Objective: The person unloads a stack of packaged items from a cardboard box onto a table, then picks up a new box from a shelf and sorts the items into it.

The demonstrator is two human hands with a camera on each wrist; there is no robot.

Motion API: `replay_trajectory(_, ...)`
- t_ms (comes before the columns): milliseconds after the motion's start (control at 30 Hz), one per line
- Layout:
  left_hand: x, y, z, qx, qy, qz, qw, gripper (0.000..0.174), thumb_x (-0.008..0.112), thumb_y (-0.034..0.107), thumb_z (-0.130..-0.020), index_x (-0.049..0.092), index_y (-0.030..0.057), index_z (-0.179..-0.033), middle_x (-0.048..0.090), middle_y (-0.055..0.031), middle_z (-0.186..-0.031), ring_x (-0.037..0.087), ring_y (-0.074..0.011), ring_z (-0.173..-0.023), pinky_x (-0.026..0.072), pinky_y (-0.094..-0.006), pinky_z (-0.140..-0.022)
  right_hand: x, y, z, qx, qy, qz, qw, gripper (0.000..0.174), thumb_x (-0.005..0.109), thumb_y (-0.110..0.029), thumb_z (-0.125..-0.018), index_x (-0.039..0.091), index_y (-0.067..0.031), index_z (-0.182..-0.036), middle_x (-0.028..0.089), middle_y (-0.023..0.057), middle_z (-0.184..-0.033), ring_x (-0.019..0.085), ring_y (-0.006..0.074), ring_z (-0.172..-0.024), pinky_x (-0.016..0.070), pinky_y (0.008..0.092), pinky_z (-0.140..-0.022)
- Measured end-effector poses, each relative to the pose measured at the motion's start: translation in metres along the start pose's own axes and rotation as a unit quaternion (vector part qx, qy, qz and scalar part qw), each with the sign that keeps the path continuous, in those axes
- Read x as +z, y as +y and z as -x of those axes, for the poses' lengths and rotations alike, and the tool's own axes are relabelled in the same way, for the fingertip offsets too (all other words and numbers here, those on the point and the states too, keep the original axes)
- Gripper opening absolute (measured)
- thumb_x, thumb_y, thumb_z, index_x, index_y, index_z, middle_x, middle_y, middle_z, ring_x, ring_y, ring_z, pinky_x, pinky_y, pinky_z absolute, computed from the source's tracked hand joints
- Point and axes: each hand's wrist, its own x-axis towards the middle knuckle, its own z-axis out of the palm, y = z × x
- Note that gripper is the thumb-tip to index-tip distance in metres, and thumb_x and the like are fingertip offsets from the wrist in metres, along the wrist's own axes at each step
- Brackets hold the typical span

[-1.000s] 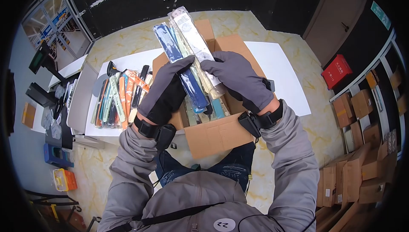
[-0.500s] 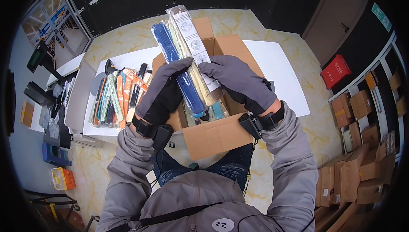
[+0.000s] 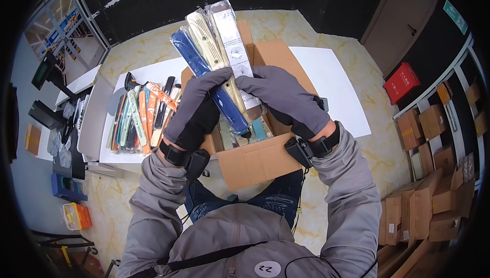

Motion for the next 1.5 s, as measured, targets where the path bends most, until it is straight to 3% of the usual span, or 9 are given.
replay_trajectory(167, -0.001, -0.013, -0.004, 0.05, 0.004, 0.038, 0.998, 0.035, 0.06, -0.011, -0.103, 0.075, 0.0004, -0.132, 0.078, -0.015, -0.129, 0.074, -0.0195, -0.119, 0.0591, -0.0296, -0.102, -0.001, 0.005, -0.001, -0.035, 0.018, -0.036, 0.999, 0.051, 0.074, -0.035, -0.106, 0.071, 0.008, -0.134, 0.078, 0.0122, -0.113, 0.073, 0.0142, -0.097, 0.0587, 0.0285, -0.087)
replay_trajectory(300, 0.005, 0.0, -0.007, -0.104, 0.053, 0.296, 0.948, 0.034, 0.059, -0.004, -0.107, 0.069, -0.0021, -0.14, 0.073, -0.0189, -0.137, 0.072, -0.0228, -0.126, 0.0596, -0.0351, -0.106, -0.006, -0.003, 0.005, -0.011, 0.04, -0.056, 0.998, 0.051, 0.074, -0.037, -0.106, 0.073, 0.0075, -0.13, 0.078, 0.0124, -0.112, 0.073, 0.0142, -0.094, 0.0579, 0.0284, -0.084)
replay_trajectory(400, -0.005, 0.019, -0.008, -0.195, 0.059, 0.579, 0.789, 0.038, 0.061, 0.008, -0.11, 0.062, -0.0042, -0.146, 0.071, -0.0205, -0.139, 0.073, -0.028, -0.125, 0.0613, -0.0438, -0.107, -0.016, -0.008, 0.008, 0.008, 0.053, -0.039, 0.998, 0.049, 0.074, -0.037, -0.104, 0.074, 0.0074, -0.126, 0.078, 0.0116, -0.108, 0.073, 0.0146, -0.092, 0.0573, 0.0293, -0.082)
replay_trajectory(700, -0.015, 0.037, -0.006, -0.233, 0.108, 0.552, 0.793, 0.043, 0.065, 0.021, -0.109, 0.06, -0.0059, -0.142, 0.072, -0.0196, -0.127, 0.073, -0.0344, -0.121, 0.0627, -0.0522, -0.104, -0.015, -0.025, 0.016, -0.004, 0.088, 0.293, 0.952, 0.055, 0.073, -0.043, -0.097, 0.076, 0.0085, -0.115, 0.076, 0.0216, -0.096, 0.074, 0.0265, -0.084, 0.0573, 0.0391, -0.077)
replay_trajectory(867, -0.015, 0.03, -0.008, -0.247, 0.11, 0.58, 0.769, 0.044, 0.065, 0.019, -0.109, 0.057, -0.0067, -0.143, 0.072, -0.0214, -0.127, 0.072, -0.0361, -0.121, 0.0625, -0.0535, -0.103, -0.001, -0.033, 0.013, 0.016, 0.07, 0.32, 0.945, 0.052, 0.075, -0.037, -0.094, 0.076, 0.0068, -0.121, 0.077, 0.0192, -0.095, 0.075, 0.0221, -0.077, 0.0589, 0.0358, -0.073)
replay_trajectory(1133, -0.014, 0.032, -0.009, -0.269, 0.08, 0.576, 0.768, 0.046, 0.064, 0.017, -0.108, 0.055, -0.0095, -0.144, 0.071, -0.0229, -0.128, 0.072, -0.0368, -0.12, 0.0598, -0.0516, -0.105, 0.002, -0.006, 0.002, -0.1, 0.089, 0.461, 0.877, 0.033, 0.068, -0.026, -0.093, 0.076, 0.0061, -0.099, 0.071, 0.0254, -0.079, 0.073, 0.0354, -0.068, 0.0564, 0.0437, -0.063)
replay_trajectory(1267, -0.011, 0.036, -0.009, -0.276, 0.098, 0.563, 0.773, 0.046, 0.064, 0.017, -0.108, 0.055, -0.0096, -0.144, 0.071, -0.0227, -0.127, 0.072, -0.0364, -0.119, 0.0587, -0.0502, -0.106, -0.006, 0.012, 0.001, -0.201, 0.071, 0.585, 0.783, 0.03, 0.067, -0.026, -0.095, 0.074, 0.0027, -0.089, 0.069, 0.0234, -0.073, 0.072, 0.0374, -0.07, 0.0553, 0.0458, -0.063)
replay_trajectory(1367, -0.012, 0.034, -0.007, -0.27, 0.095, 0.558, 0.779, 0.045, 0.064, 0.018, -0.108, 0.055, -0.0096, -0.143, 0.071, -0.0221, -0.126, 0.072, -0.0358, -0.119, 0.0586, -0.0492, -0.107, -0.006, 0.015, 0.004, -0.277, 0.078, 0.684, 0.67, 0.032, 0.068, -0.029, -0.095, 0.074, 0.001, -0.087, 0.07, 0.024, -0.076, 0.071, 0.039, -0.073, 0.0553, 0.0463, -0.066)
replay_trajectory(1500, -0.016, 0.027, -0.009, -0.262, 0.05, 0.573, 0.775, 0.046, 0.063, 0.018, -0.11, 0.053, -0.0073, -0.146, 0.069, -0.0231, -0.134, 0.07, -0.039, -0.127, 0.0579, -0.0529, -0.111, 0.004, 0.001, 0.009, -0.244, 0.085, 0.61, 0.749, 0.034, 0.066, -0.029, -0.096, 0.077, 0.0038, -0.096, 0.073, 0.0254, -0.085, 0.073, 0.0378, -0.079, 0.057, 0.0433, -0.073)
